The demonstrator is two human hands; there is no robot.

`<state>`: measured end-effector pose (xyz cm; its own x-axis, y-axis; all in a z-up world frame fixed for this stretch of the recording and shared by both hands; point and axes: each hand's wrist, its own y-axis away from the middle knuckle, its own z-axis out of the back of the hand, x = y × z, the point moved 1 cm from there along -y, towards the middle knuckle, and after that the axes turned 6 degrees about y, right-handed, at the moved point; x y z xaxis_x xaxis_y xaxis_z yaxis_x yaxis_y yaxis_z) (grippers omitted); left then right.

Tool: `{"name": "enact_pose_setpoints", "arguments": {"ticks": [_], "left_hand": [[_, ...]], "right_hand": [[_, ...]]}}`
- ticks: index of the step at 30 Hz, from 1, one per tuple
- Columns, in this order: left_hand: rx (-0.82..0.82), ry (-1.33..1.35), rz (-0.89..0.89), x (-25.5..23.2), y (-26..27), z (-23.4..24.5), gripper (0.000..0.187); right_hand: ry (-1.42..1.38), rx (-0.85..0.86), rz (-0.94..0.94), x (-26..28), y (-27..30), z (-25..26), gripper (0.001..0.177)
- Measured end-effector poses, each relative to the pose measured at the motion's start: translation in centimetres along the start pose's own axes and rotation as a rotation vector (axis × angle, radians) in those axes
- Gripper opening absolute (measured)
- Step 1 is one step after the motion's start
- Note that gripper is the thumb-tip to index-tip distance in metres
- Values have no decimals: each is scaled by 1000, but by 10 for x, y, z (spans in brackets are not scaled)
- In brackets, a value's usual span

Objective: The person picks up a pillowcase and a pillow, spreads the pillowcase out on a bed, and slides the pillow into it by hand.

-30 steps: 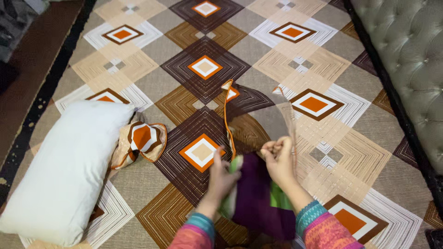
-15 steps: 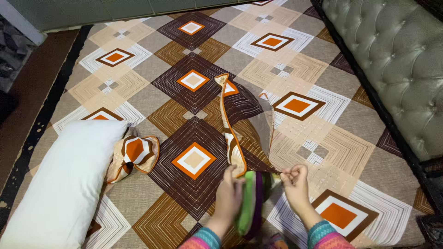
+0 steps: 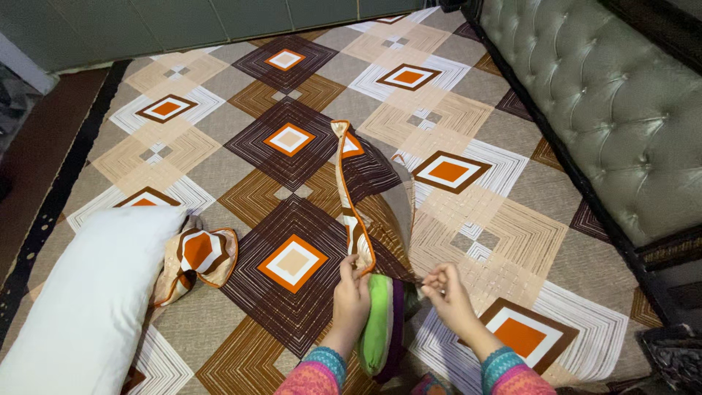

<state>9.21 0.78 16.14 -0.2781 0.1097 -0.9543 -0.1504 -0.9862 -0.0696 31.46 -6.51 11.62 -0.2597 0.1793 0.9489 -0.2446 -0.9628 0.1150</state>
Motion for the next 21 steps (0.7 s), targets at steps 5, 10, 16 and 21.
{"name": "enact_pose_setpoints", "arguments": {"ticks": [5, 10, 16, 21], "left_hand": [[-82, -13, 76, -2, 2, 9, 37], [-124, 23, -17, 5, 14, 11, 36], [-13, -107, -157, -7, 45, 12, 31], [188, -238, -456, -35, 90, 13, 38]], "right_hand": [[165, 141, -22, 56, 7, -14, 82], [325, 51, 231, 84, -3, -43, 117], [263, -95, -3, 70, -10, -59, 120], [244, -265, 9, 25, -28, -62, 74]]}}
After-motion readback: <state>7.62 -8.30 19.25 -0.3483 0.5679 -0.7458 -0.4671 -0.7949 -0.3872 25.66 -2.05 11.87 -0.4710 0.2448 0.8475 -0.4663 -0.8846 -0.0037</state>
